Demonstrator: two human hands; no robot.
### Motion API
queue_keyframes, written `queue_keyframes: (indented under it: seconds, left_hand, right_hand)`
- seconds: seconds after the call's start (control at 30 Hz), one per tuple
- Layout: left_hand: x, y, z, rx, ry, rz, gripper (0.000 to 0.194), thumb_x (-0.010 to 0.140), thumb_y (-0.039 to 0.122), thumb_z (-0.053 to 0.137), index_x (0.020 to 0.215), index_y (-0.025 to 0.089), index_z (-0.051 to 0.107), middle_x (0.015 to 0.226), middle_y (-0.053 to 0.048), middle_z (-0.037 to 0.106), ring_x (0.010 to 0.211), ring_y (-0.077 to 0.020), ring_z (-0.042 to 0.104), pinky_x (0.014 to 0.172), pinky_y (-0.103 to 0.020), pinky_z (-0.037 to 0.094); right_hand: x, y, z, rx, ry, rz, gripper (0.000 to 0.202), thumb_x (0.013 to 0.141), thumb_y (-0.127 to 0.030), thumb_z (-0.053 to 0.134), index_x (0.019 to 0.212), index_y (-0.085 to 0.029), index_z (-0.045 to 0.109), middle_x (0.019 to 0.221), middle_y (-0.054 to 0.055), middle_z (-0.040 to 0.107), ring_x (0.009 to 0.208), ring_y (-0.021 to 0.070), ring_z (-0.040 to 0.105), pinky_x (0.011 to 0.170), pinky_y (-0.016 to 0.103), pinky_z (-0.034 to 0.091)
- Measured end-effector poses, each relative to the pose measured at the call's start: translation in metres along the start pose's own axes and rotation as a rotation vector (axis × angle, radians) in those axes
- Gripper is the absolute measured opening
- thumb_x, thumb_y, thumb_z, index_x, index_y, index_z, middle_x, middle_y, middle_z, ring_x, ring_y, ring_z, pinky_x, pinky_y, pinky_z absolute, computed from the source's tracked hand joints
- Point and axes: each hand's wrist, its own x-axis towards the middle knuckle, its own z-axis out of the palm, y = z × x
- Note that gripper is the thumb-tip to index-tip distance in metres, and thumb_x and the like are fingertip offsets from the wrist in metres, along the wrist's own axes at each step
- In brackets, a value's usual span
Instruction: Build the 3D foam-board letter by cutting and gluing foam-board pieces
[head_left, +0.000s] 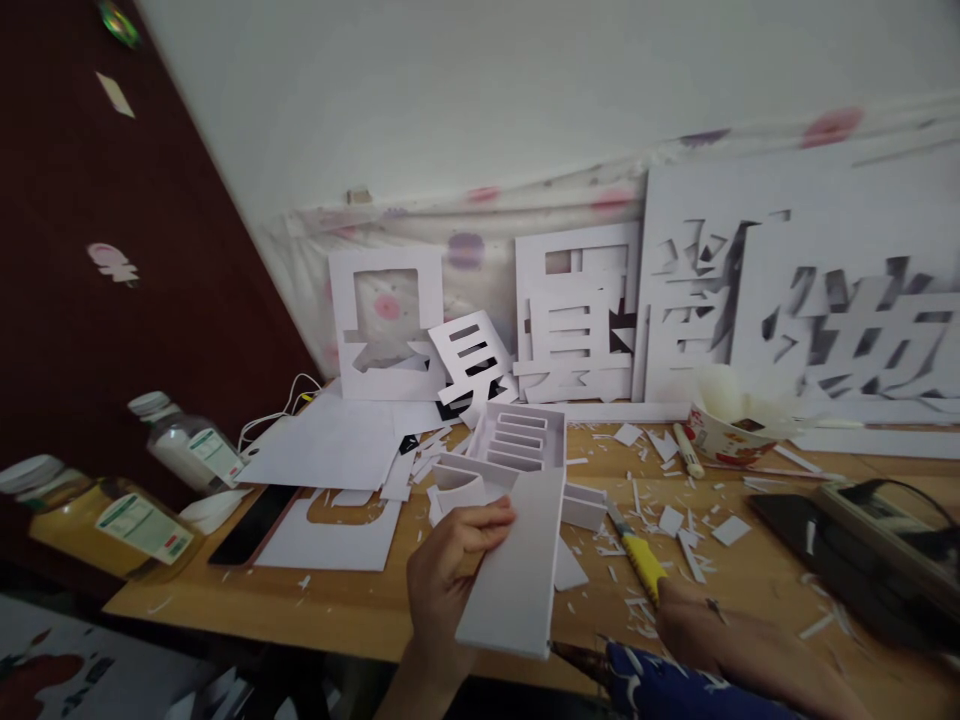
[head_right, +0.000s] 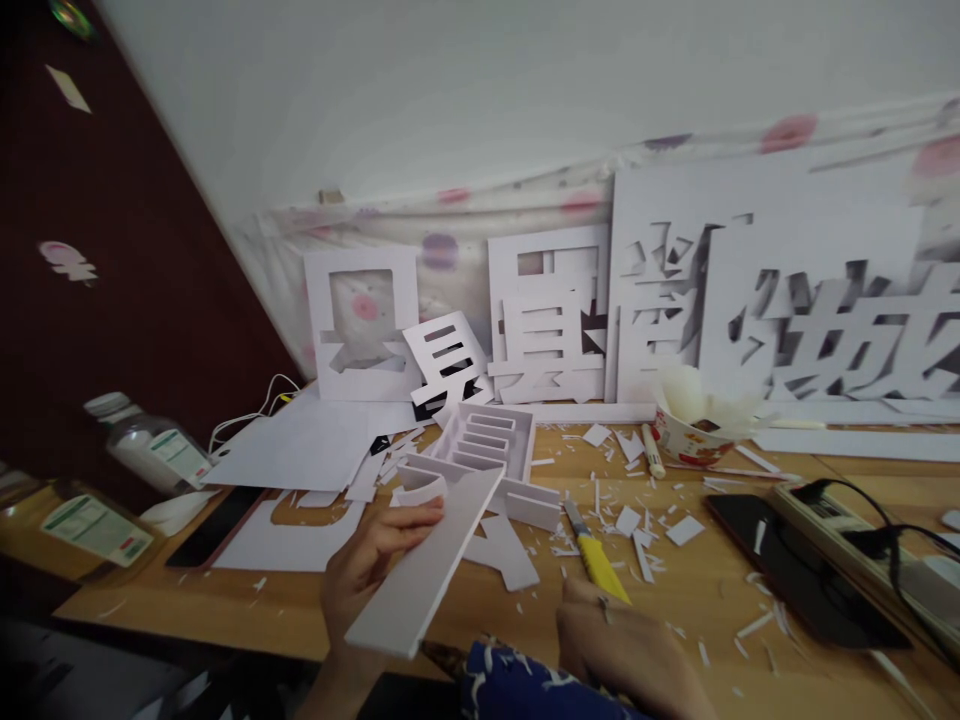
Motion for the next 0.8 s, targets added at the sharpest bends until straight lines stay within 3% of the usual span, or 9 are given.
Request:
queue_keyframes:
  seconds: [0.1,0.23,0.33,0.5,0.8]
  left_hand:
    - [-0.001,0.002,0.004,-0.015,0.035,-0.015,0.014,0.085,0.035,0.071,0.081,0.023,0.078,0.091,-0.007,0.078,0.095,-0.0268,0.073,0.085,-0.037,0.057]
    - [-0.002,0.003,0.005,-0.008,0.038,-0.017,0.012,0.085,0.033,0.072,0.082,0.023,0.078,0.092,-0.007,0.078,0.095,-0.0264,0.073,0.086,-0.036,0.056]
    - [-0.003,0.003,0.005,-0.029,0.048,-0.034,0.012,0.084,0.034,0.073,0.081,0.023,0.078,0.091,-0.006,0.078,0.095,-0.0265,0.073,0.086,-0.036,0.056]
    - [-0.005,0.002,0.006,-0.037,0.028,-0.043,0.014,0.083,0.036,0.073,0.082,0.023,0.078,0.091,-0.007,0.077,0.095,-0.0263,0.073,0.086,-0.037,0.056]
    - [-0.015,-0.005,0.008,-0.148,0.005,-0.089,0.008,0.081,0.032,0.075,0.083,0.025,0.077,0.092,-0.006,0.077,0.093,-0.0268,0.073,0.086,-0.039,0.057]
  right_hand:
    - [0.0,0.002,0.002,-0.065,0.017,-0.02,0.032,0.061,-0.01,0.07,0.05,-0.021,0.042,0.056,-0.003,0.054,0.045,0.0116,0.048,0.045,0.023,0.033]
    - [0.002,0.003,-0.004,-0.049,-0.001,0.008,0.022,0.065,-0.018,0.069,0.051,-0.023,0.053,0.057,-0.002,0.058,0.046,0.0136,0.054,0.046,0.023,0.038]
    - [0.005,0.001,-0.011,0.094,-0.002,0.036,0.019,0.068,-0.029,0.071,0.054,-0.024,0.06,0.059,-0.001,0.06,0.048,0.0147,0.057,0.046,0.023,0.041]
    - [0.009,-0.006,-0.018,0.338,0.0,0.05,0.031,0.072,-0.044,0.07,0.05,-0.024,0.06,0.057,0.002,0.062,0.047,0.0183,0.059,0.044,0.027,0.046]
    - [0.014,0.007,-0.008,0.43,0.063,0.105,0.025,0.068,-0.048,0.07,0.054,-0.029,0.064,0.048,0.0,0.058,0.048,0.0233,0.062,0.047,0.033,0.054]
